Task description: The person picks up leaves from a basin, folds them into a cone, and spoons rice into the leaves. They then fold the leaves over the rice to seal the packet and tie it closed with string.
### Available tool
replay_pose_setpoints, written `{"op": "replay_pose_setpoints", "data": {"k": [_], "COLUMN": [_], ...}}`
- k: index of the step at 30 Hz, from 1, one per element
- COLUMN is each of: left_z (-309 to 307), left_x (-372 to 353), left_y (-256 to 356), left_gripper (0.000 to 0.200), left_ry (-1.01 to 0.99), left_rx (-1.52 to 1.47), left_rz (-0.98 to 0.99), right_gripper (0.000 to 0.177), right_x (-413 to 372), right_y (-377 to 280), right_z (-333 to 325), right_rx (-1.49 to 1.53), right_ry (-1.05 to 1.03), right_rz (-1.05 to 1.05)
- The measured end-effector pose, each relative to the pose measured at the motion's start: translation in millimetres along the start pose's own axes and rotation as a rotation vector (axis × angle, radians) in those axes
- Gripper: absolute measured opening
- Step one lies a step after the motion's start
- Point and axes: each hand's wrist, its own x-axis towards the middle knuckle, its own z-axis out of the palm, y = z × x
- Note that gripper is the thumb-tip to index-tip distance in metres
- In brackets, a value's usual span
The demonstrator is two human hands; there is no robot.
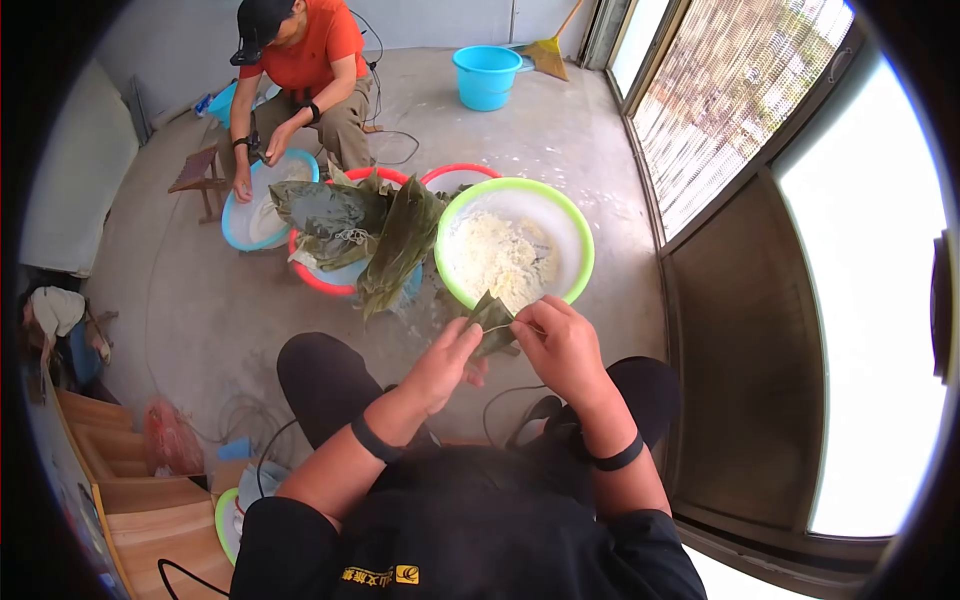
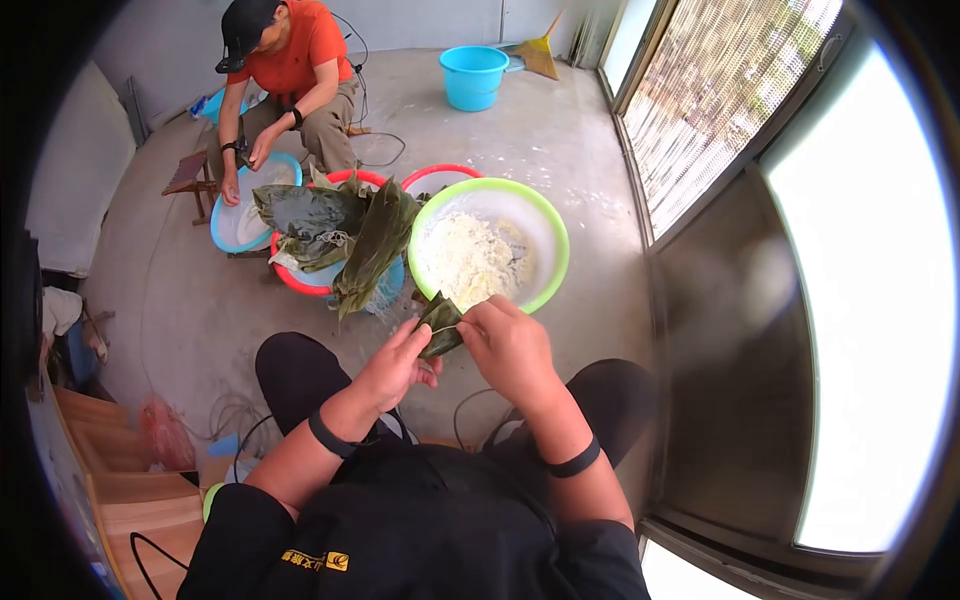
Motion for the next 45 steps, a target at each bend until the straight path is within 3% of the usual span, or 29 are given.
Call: {"op": "replay_pose_setpoints", "data": {"k": [5, 8, 9, 16, 22, 37, 43, 45], "left_z": [-4.5, -8.9, -11.9, -7.5, -12.8, -5.9, -9.9, -15.8], "left_x": [-9.8, -13.7, -13.9, -19.4, -15.9, -19.6, -17.2, -15.1], "left_y": [3.2, 5.9, 4.7, 6.4, -1.7, 2.0, 4.5, 4.1], "left_gripper": [0.038, 0.037, 0.036, 0.035, 0.039, 0.045, 0.039, 0.039], "left_ry": [-0.004, -0.020, -0.032, -0.037, -0.054, -0.061, 0.061, 0.074], "left_rx": [-0.039, -0.060, -0.057, -0.053, -0.075, -0.028, -0.100, -0.096], "left_rz": [-0.004, 0.009, 0.013, 0.009, 0.011, -0.003, 0.050, 0.071], "right_gripper": [0.009, 0.007, 0.008, 0.010, 0.012, 0.016, 0.018, 0.018], "right_x": [1.1, -2.3, -2.3, 1.6, -2.8, -4.8, -11.1, -20.6], "right_y": [7.1, 6.3, -0.4, -35.5, -36.5, -30.8, -21.1, 5.6], "right_z": [-5.0, -19.1, -20.6, -1.0, 15.2, 23.9, 11.7, 19.8], "right_rx": [0.267, 0.745, 0.768, 0.077, -0.104, -0.175, -0.039, 0.270], "right_ry": [-0.078, -0.282, -0.299, -0.110, 0.070, 0.134, -0.070, -0.210], "right_rz": [0.124, 0.062, 0.063, 0.015, -0.049, -0.067, 0.125, 0.230]}}
